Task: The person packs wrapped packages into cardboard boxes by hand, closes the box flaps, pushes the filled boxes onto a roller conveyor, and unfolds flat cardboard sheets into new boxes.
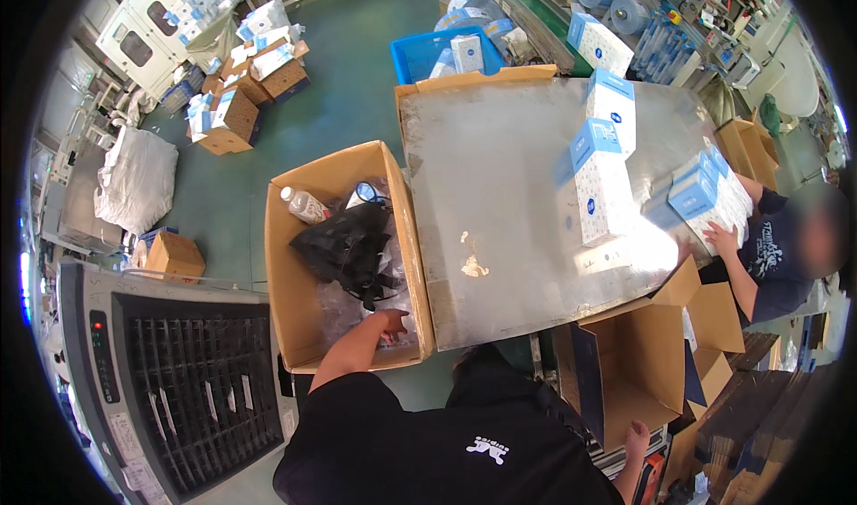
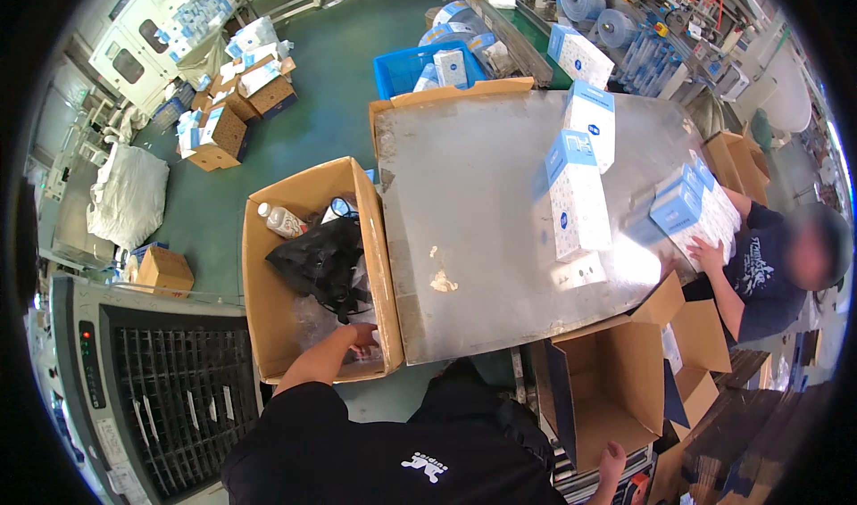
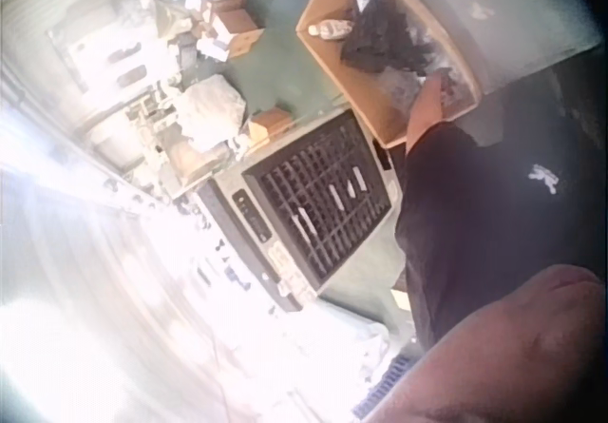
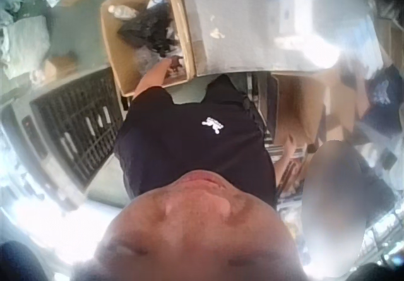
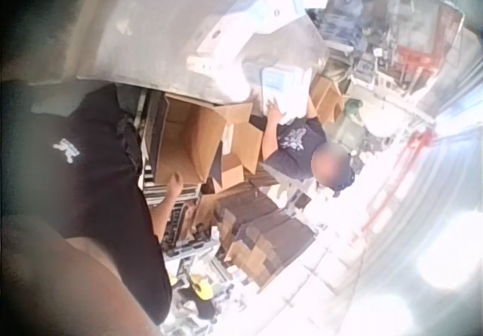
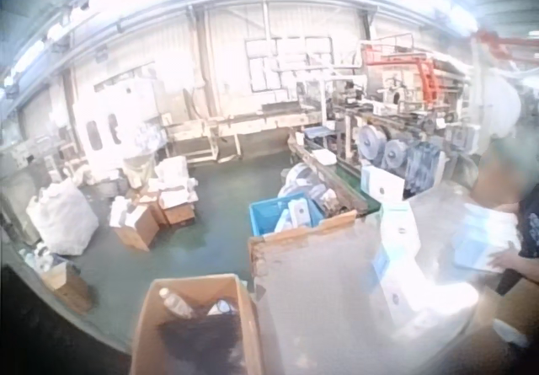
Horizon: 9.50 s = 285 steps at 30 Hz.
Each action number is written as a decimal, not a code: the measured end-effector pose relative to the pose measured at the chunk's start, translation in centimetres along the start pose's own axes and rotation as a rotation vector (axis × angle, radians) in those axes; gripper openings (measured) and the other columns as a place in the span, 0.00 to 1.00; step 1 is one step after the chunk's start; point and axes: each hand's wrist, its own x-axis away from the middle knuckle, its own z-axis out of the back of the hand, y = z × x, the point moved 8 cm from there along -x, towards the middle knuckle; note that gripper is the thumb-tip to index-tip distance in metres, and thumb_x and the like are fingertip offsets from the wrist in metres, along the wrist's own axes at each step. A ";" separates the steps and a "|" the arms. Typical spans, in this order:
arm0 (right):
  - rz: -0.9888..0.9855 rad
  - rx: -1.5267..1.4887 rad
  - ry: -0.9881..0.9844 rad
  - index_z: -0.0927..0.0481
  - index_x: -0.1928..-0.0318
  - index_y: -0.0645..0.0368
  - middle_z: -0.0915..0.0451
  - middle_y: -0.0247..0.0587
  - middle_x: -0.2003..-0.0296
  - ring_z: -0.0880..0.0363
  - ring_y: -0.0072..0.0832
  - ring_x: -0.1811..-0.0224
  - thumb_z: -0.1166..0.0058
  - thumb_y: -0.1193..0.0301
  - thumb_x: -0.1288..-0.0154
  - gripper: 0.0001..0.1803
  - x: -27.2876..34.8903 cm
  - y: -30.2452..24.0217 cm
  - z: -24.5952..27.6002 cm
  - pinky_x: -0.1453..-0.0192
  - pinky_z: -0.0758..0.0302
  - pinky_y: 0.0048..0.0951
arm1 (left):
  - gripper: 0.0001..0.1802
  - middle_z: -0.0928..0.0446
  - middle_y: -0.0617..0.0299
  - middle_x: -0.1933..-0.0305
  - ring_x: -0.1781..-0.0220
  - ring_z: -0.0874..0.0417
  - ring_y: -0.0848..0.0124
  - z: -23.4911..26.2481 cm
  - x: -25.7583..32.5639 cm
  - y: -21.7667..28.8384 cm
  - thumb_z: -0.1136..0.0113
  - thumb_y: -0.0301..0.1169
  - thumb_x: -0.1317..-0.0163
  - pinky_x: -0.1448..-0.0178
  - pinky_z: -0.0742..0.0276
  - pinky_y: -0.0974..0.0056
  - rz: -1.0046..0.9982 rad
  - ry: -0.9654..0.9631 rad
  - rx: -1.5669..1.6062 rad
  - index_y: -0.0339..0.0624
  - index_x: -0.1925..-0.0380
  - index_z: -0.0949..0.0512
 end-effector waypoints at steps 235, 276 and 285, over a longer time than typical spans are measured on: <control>0.045 -0.143 0.234 0.42 0.23 0.47 0.33 0.55 0.34 0.24 0.51 0.37 0.25 0.49 0.52 0.58 -26.5 -42.0 -3.8 0.36 0.25 0.45 | 0.25 0.27 0.62 0.36 0.29 0.32 0.59 -25.1 33.1 77.6 0.43 0.29 0.39 0.23 0.43 0.39 -2.038 -0.090 -2.282 0.67 0.41 0.22; -0.043 -0.164 -0.077 0.13 0.67 0.53 0.15 0.47 0.72 0.15 0.49 0.66 0.38 0.57 0.41 0.13 14.4 -17.2 -3.1 0.59 0.19 0.47 | 0.45 0.22 0.52 0.37 0.39 0.22 0.51 -56.7 46.2 58.4 0.28 0.40 0.59 0.34 0.30 0.49 -1.502 -0.165 -2.061 0.48 0.33 0.26; -0.166 -0.471 0.421 0.17 0.62 0.57 0.16 0.43 0.65 0.15 0.39 0.68 0.32 0.65 0.43 0.12 13.9 -17.2 2.5 0.61 0.19 0.37 | 0.38 0.33 0.49 0.27 0.26 0.33 0.51 -51.9 23.2 63.1 0.36 0.42 0.40 0.23 0.39 0.46 -1.245 0.356 -2.146 0.50 0.29 0.33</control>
